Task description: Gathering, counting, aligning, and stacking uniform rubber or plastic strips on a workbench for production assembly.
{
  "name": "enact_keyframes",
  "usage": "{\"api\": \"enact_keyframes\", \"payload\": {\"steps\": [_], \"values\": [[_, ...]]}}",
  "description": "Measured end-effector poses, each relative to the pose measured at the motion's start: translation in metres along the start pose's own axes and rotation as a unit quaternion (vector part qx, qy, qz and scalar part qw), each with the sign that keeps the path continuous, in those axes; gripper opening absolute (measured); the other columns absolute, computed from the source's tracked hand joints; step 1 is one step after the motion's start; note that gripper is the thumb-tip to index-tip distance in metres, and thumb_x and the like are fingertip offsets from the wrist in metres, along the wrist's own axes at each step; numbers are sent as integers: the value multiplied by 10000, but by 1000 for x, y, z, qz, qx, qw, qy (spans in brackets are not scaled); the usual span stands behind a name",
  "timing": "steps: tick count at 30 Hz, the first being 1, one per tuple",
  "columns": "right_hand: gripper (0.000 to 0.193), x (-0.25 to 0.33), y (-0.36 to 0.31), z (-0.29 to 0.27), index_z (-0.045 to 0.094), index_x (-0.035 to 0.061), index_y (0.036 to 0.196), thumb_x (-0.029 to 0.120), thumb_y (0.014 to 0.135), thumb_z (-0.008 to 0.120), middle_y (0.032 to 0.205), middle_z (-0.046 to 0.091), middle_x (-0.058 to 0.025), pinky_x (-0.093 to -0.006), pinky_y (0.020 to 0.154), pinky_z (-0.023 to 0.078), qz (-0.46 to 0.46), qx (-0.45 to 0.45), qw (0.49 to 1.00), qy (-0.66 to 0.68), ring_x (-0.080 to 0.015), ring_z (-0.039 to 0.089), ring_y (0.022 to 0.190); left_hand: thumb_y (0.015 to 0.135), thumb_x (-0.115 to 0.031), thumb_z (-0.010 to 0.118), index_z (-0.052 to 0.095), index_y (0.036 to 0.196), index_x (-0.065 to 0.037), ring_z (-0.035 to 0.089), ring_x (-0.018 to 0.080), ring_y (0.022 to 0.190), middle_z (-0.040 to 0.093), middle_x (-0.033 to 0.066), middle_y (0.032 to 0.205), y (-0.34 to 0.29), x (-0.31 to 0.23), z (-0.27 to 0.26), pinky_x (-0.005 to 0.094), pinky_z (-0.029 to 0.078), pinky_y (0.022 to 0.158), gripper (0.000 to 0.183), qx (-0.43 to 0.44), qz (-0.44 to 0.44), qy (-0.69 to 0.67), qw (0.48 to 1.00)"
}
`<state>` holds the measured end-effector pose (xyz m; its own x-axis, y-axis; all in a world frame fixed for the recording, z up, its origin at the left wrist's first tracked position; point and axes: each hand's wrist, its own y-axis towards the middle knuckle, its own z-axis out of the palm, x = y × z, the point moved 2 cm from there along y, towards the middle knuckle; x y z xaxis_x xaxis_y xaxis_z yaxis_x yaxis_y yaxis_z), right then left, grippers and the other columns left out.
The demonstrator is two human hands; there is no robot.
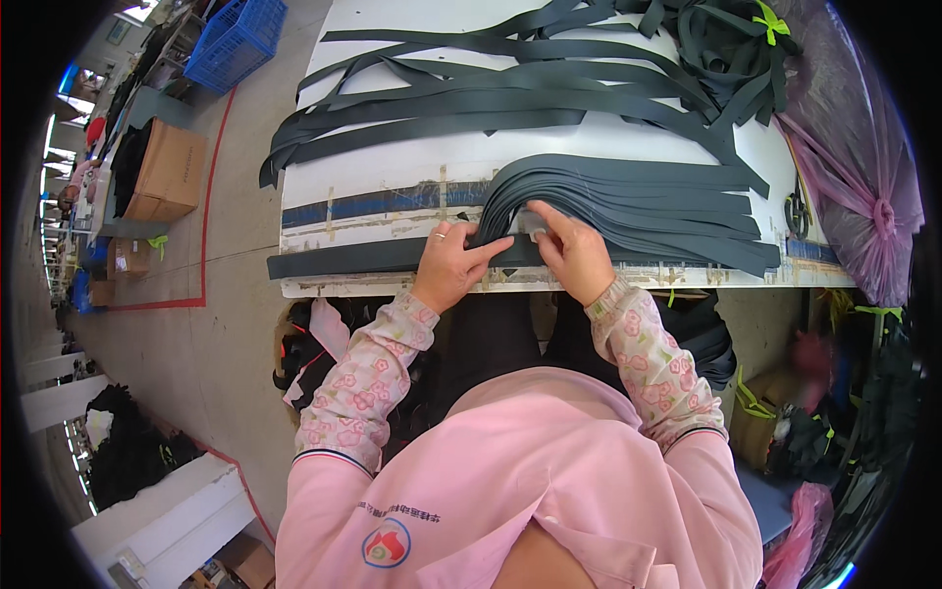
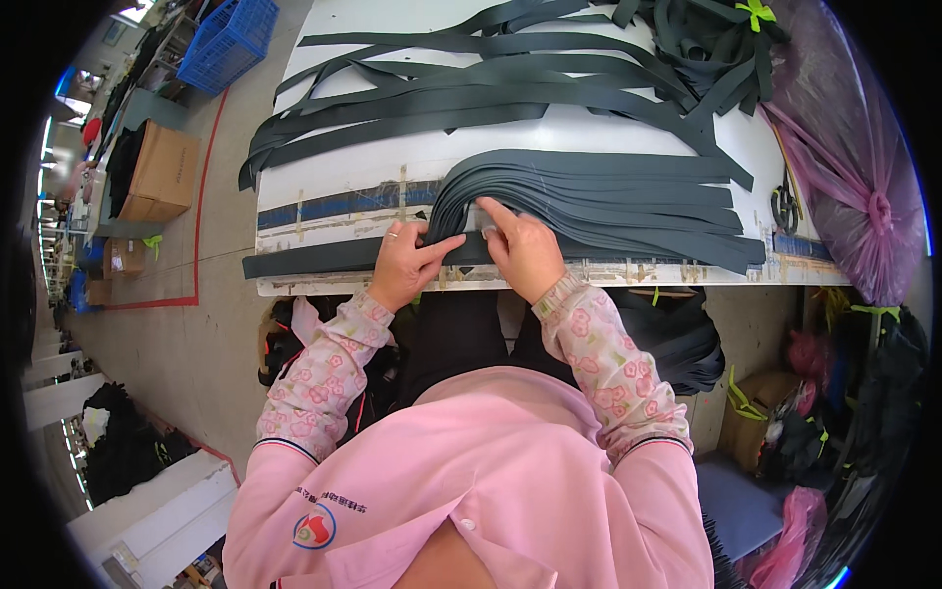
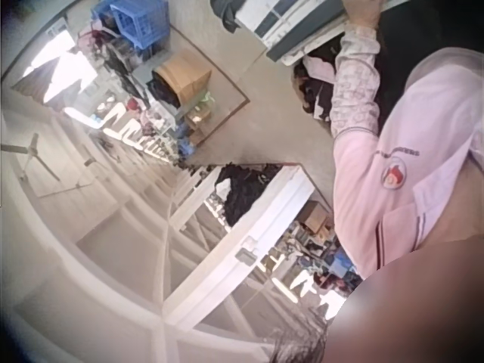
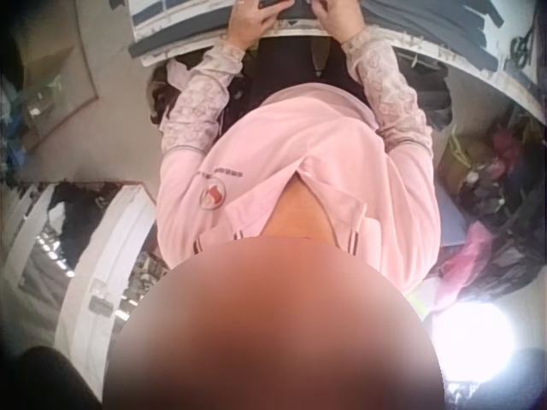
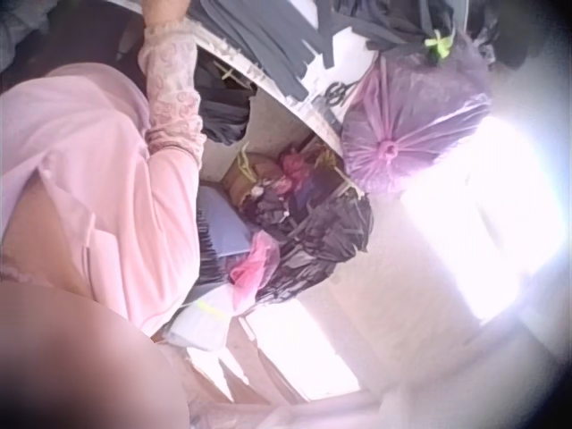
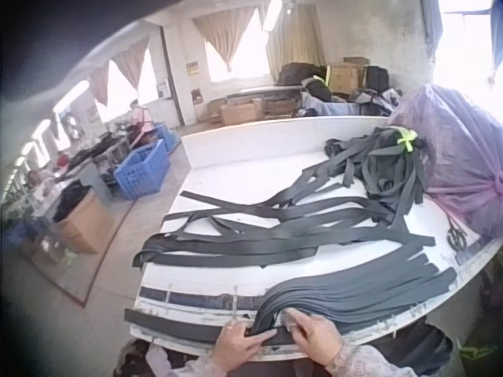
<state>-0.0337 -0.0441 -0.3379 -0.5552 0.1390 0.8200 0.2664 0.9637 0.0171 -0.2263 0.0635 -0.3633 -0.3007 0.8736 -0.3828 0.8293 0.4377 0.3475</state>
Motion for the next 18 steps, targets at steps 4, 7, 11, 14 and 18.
{"api": "enact_keyframes", "payload": {"steps": [4, 7, 11, 14, 18], "values": [[223, 4, 2, 29, 661, 70, 1087, 126, 871, 675, 718, 672, -128, -418, 682, 521, 40, 39, 998, 43, -327, 666, 688, 807, -146, 711, 713, 1251, -303, 539, 284, 861, 592, 87, 979, -4, 2, 3, 395, 474, 796, 471, -46, -17, -20, 999], [85, 0, -3, 47, 677, 75, 915, 138, 859, 678, 674, 669, -71, -395, 784, 477, 9, 2, 1000, 21, -293, 654, 644, 809, -150, 710, 715, 1246, -287, 545, 288, 867, 591, 90, 971, 0, 1, 2, 398, 475, 793, 457, -50, -12, -24, 998], [96, 2, -2, 59, 669, 68, 919, 139, 854, 677, 666, 663, -73, -392, 779, 465, 13, -15, 1000, 21, -289, 647, 636, 801, -147, 712, 715, 1247, -280, 549, 289, 870, 592, 92, 973, 0, 2, 1, 402, 476, 790, 466, -50, -13, -27, 998], [94, 3, -2, 62, 662, 67, 916, 133, 850, 674, 670, 663, -73, -397, 774, 458, 12, -26, 1000, -6, -290, 645, 633, 791, -142, 711, 714, 1247, -278, 549, 291, 866, 591, 92, 968, -1, 3, 1, 402, 477, 787, 475, -55, -8, -27, 998], [92, 2, -2, 65, 661, 63, 919, 125, 851, 669, 674, 665, -87, -402, 759, 462, -15, -52, 998, -43, -300, 646, 626, 784, -139, 708, 712, 1249, -277, 552, 295, 864, 590, 91, 967, -1, 4, 2, 400, 477, 790, 485, -57, -3, -31, 998]]}}
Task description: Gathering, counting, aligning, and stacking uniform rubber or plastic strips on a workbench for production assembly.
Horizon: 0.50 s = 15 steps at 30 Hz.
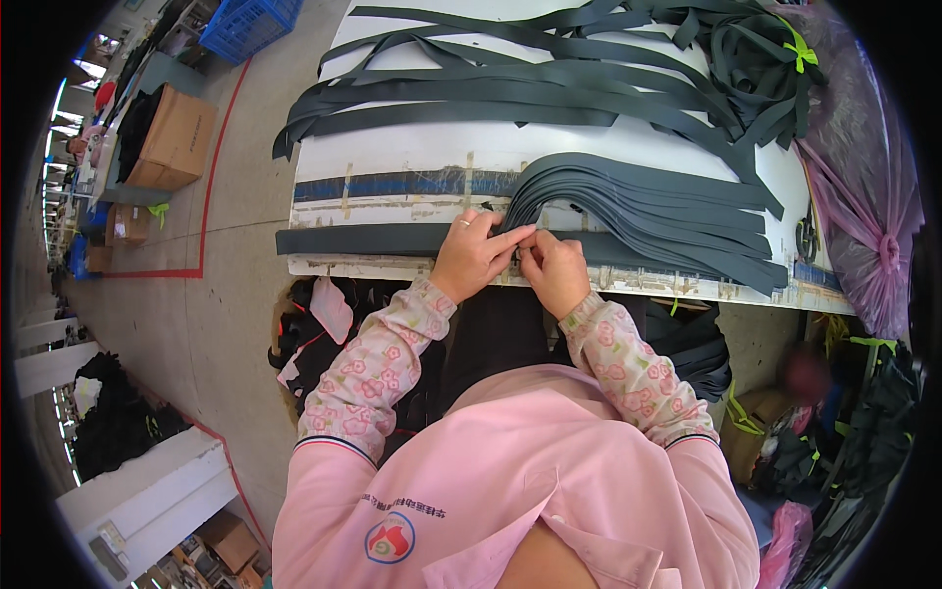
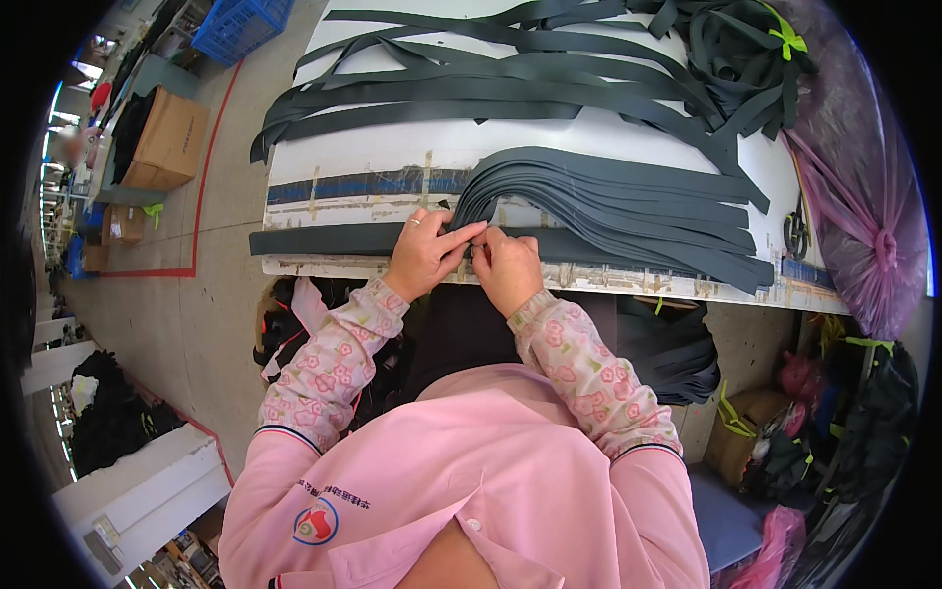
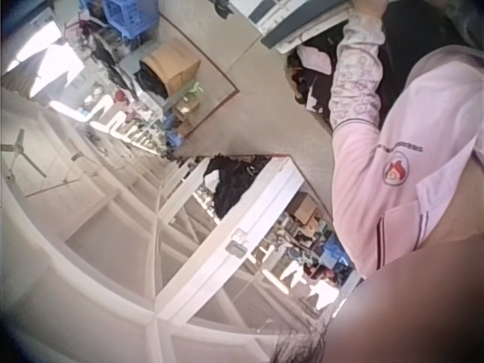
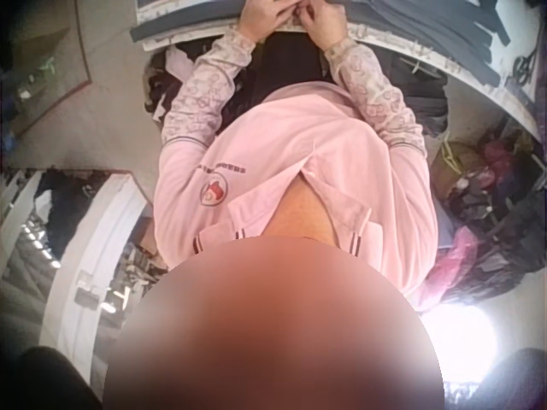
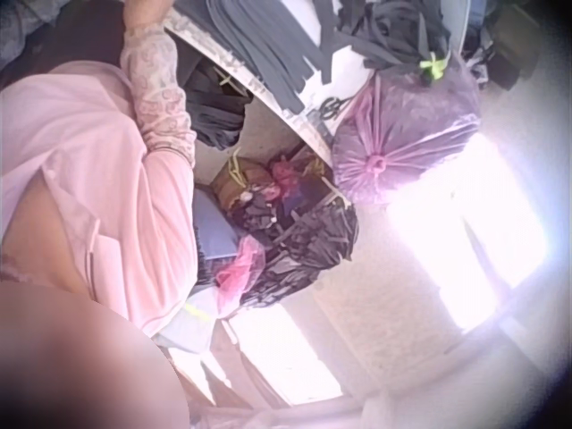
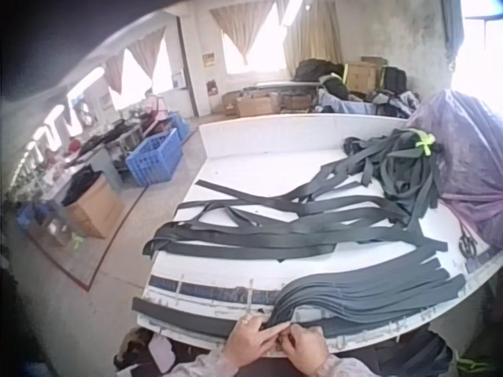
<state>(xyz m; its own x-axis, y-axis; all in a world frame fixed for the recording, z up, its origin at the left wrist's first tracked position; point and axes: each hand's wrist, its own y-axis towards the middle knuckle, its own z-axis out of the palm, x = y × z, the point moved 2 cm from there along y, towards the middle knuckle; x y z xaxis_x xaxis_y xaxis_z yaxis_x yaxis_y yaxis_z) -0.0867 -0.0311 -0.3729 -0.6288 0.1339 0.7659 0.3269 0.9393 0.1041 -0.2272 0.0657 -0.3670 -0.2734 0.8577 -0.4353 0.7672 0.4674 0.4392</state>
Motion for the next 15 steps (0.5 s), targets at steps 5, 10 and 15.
{"api": "enact_keyframes", "payload": {"steps": [5, 10, 15], "values": [[128, -16, -2, -13, 683, 29, 961, 108, 861, 665, 685, 669, -127, -384, 622, 499, 59, 42, 991, 112, -290, 651, 603, 790, -130, 692, 708, 1255, -275, 555, 297, 866, 597, 107, 981, 0, -1, -1, 406, 475, 802, 487, 12, 0, -5, 1000], [248, -62, -12, -101, 678, 11, 1124, 108, 897, 661, 666, 660, -99, -315, 566, 484, 140, 4, 986, 93, -160, 611, 569, 790, -111, 674, 691, 1282, -275, 554, 312, 868, 630, 164, 1085, 2, -5, -7, 426, 467, 819, 519, 37, 2, -19, 999], [153, -99, -31, -147, 673, 9, 1030, 90, 901, 666, 702, 670, -108, -315, 589, 494, 121, -36, 990, 63, -167, 617, 584, 784, -138, 735, 691, 1277, -277, 539, 307, 870, 637, 126, 1104, 2, -5, -8, 418, 461, 832, 514, 51, 7, 1, 999]]}}
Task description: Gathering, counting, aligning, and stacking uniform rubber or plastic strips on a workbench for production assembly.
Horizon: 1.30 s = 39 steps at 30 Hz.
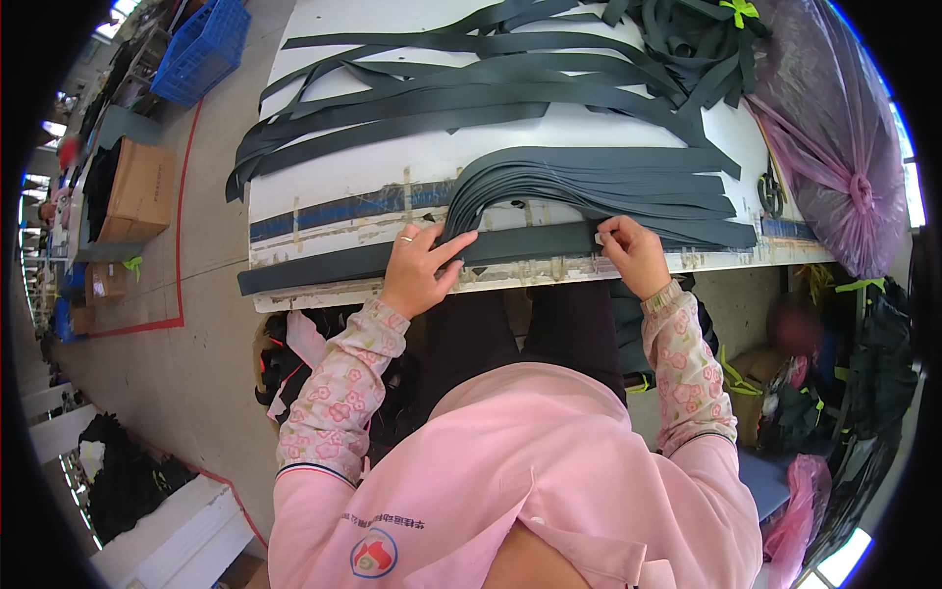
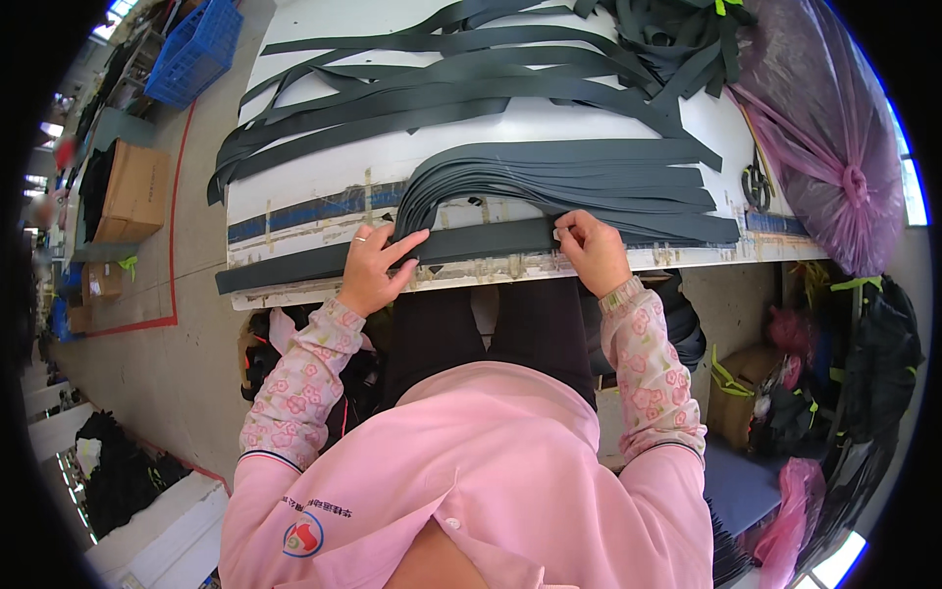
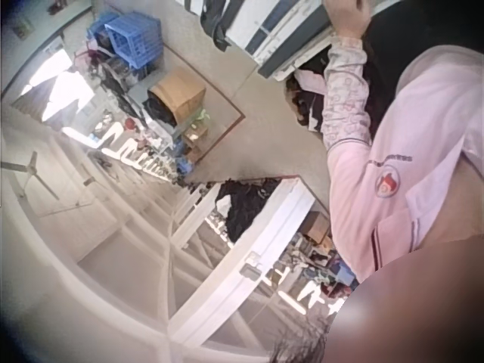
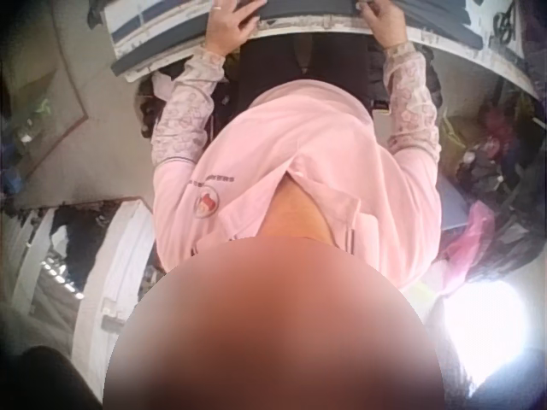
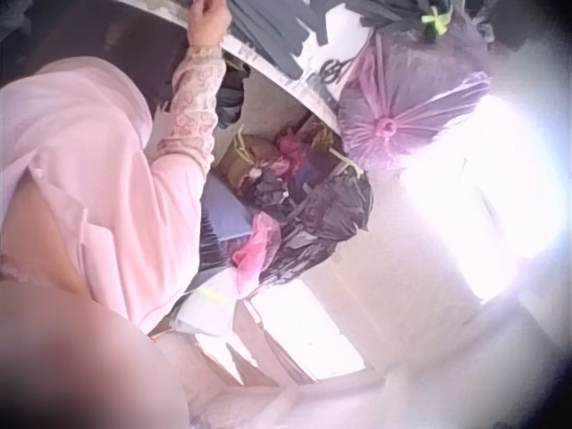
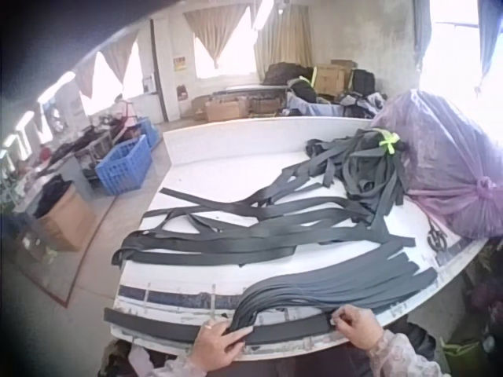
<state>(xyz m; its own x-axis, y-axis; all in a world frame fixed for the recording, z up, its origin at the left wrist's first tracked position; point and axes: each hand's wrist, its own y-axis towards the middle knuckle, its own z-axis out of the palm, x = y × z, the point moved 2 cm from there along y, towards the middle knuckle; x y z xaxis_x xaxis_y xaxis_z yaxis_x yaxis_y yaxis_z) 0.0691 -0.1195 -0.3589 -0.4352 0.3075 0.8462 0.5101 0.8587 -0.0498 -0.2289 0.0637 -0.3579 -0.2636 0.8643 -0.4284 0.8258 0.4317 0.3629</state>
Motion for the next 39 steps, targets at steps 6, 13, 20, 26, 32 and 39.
{"api": "enact_keyframes", "payload": {"steps": [6, 13, 20, 26, 32, 39], "values": [[123, 7, -9, -6, 654, 4, 971, 101, 895, 666, 716, 654, -136, -353, 617, 504, -34, -4, 997, -72, -269, 641, 636, 786, -195, 773, 698, 1268, -266, 535, 307, 880, 619, 123, 1081, -1, 2, 4, 412, 448, 844, 493, 4, -1, -4, 1000], [115, 9, -10, -4, 661, 7, 956, 98, 886, 660, 756, 677, -166, -403, 661, 522, -43, -6, 995, -87, -339, 667, 704, 777, -213, 796, 713, 1247, -255, 522, 301, 867, 608, 121, 1061, 0, 1, 4, 406, 444, 831, 480, -5, 1, -3, 1000], [130, -1, -9, 0, 671, -6, 980, 94, 898, 658, 786, 687, -154, -345, 636, 515, -63, -15, 991, -120, -276, 656, 663, 773, -223, 802, 713, 1249, -264, 520, 298, 865, 610, 115, 1060, 1, 0, 4, 404, 450, 818, 486, -7, 2, 1, 1000], [121, 16, -5, -8, 682, 2, 975, 82, 887, 663, 731, 684, -137, -339, 632, 528, -8, 10, 998, -60, -247, 677, 658, 787, -211, 795, 719, 1242, -274, 524, 291, 845, 617, 102, 1041, -1, 1, 6, 401, 454, 809, 466, -20, 3, 17, 1000], [312, 48, -23, 46, 649, -31, 1200, 93, 916, 617, 726, 700, -76, -289, 676, 537, 42, 237, 966, 91, -125, 685, 702, 810, -138, 760, 728, 1232, -277, 539, 284, 835, 630, 90, 1041, 6, -1, 12, 397, 454, 782, 446, -21, 13, 12, 1000], [474, 80, 22, 116, 535, 26, 1310, 114, 858, 647, 754, 678, -170, -414, 678, 531, -175, 57, 976, -114, -332, 684, 718, 787, -89, 733, 728, 1237, -280, 513, 292, 830, 598, 90, 993, -2, 2, 6, 407, 443, 755, 489, -9, 21, 41, 999]]}}
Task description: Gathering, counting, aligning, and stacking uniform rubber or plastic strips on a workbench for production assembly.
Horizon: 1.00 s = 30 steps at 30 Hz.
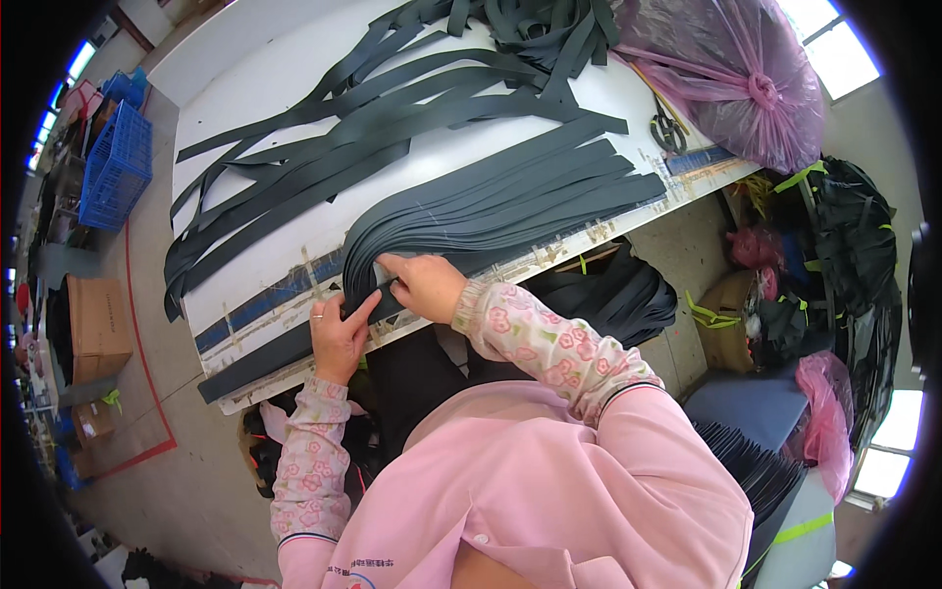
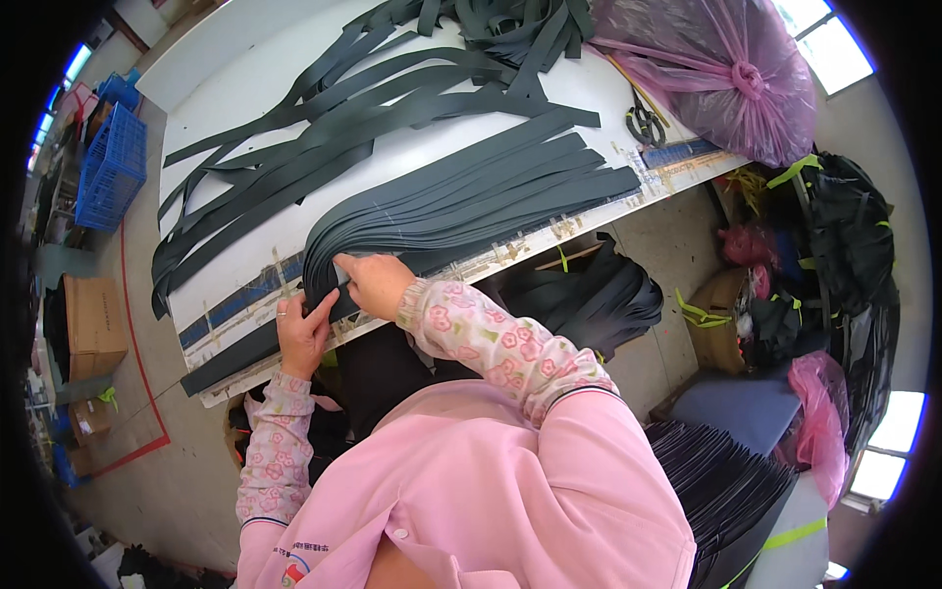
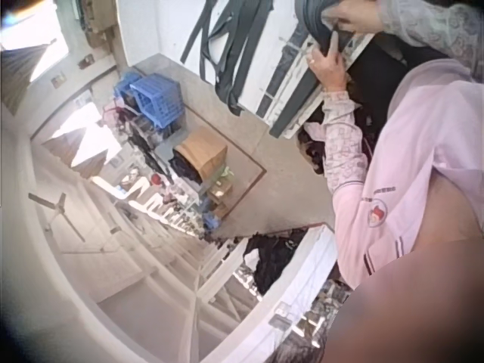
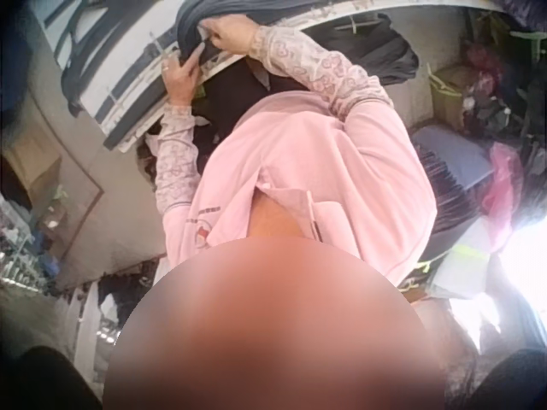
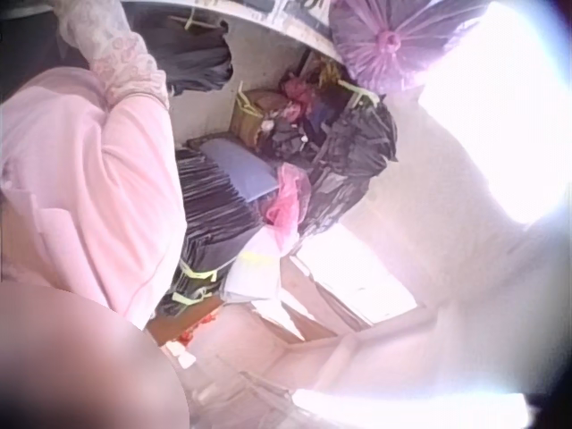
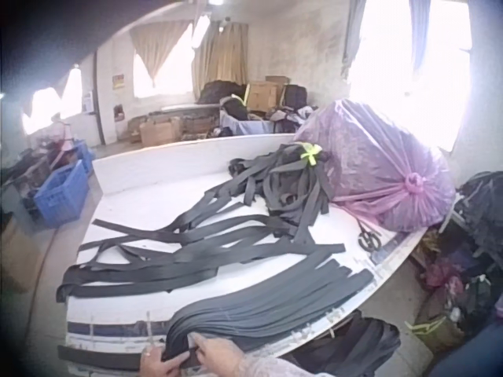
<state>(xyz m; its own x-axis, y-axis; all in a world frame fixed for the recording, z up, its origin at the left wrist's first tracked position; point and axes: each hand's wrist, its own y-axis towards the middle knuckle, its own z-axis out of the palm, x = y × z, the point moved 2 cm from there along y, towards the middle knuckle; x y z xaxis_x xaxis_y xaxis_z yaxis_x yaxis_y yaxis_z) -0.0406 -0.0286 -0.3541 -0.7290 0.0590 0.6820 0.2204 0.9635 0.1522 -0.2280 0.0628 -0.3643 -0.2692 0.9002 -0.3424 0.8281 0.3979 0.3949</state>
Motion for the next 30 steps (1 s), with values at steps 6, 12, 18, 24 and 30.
{"api": "enact_keyframes", "payload": {"steps": [6, 12, 18, 24, 30], "values": [[327, 0, -2, 10, 605, 29, 1160, 118, 856, 684, 682, 642, -148, -381, 588, 509, 56, 16, 988, 143, -275, 648, 599, 817, -136, 707, 718, 1243, -267, 559, 321, 875, 602, 148, 1023, 0, -1, -1, 441, 457, 802, 446, -4, -1, 13, 1000], [149, 4, -17, 13, 669, 30, 966, 128, 855, 685, 654, 641, -118, -393, 640, 507, 129, 34, 977, 167, -291, 655, 615, 774, -110, 728, 705, 1254, -271, 556, 311, 847, 627, 116, 1054, 5, -3, 3, 416, 471, 769, 507, -27, -17, -24, 999], [94, 15, -14, 31, 681, 80, 915, 138, 841, 674, 645, 653, -61, -385, 782, 465, 71, 15, 993, 95, -275, 637, 600, 729, -76, 713, 712, 1237, -265, 546, 291, 832, 612, 98, 1004, 1, -1, -2, 404, 471, 768, 542, -41, -11, -29, 999], [94, 18, -14, 39, 682, 90, 911, 159, 847, 670, 652, 659, -62, -386, 805, 436, 78, 3, 993, 83, -276, 634, 608, 741, -83, 711, 708, 1246, -267, 546, 287, 828, 613, 99, 1002, 0, 2, 1, 403, 473, 773, 537, -54, -4, -26, 998], [107, 23, -16, 39, 693, 86, 918, 160, 844, 676, 676, 678, -72, -399, 797, 452, 61, -9, 998, 9, -284, 636, 611, 750, -84, 708, 699, 1263, -276, 554, 296, 834, 619, 111, 1016, 0, 0, 1, 405, 476, 785, 548, -48, -7, -28, 998]]}}
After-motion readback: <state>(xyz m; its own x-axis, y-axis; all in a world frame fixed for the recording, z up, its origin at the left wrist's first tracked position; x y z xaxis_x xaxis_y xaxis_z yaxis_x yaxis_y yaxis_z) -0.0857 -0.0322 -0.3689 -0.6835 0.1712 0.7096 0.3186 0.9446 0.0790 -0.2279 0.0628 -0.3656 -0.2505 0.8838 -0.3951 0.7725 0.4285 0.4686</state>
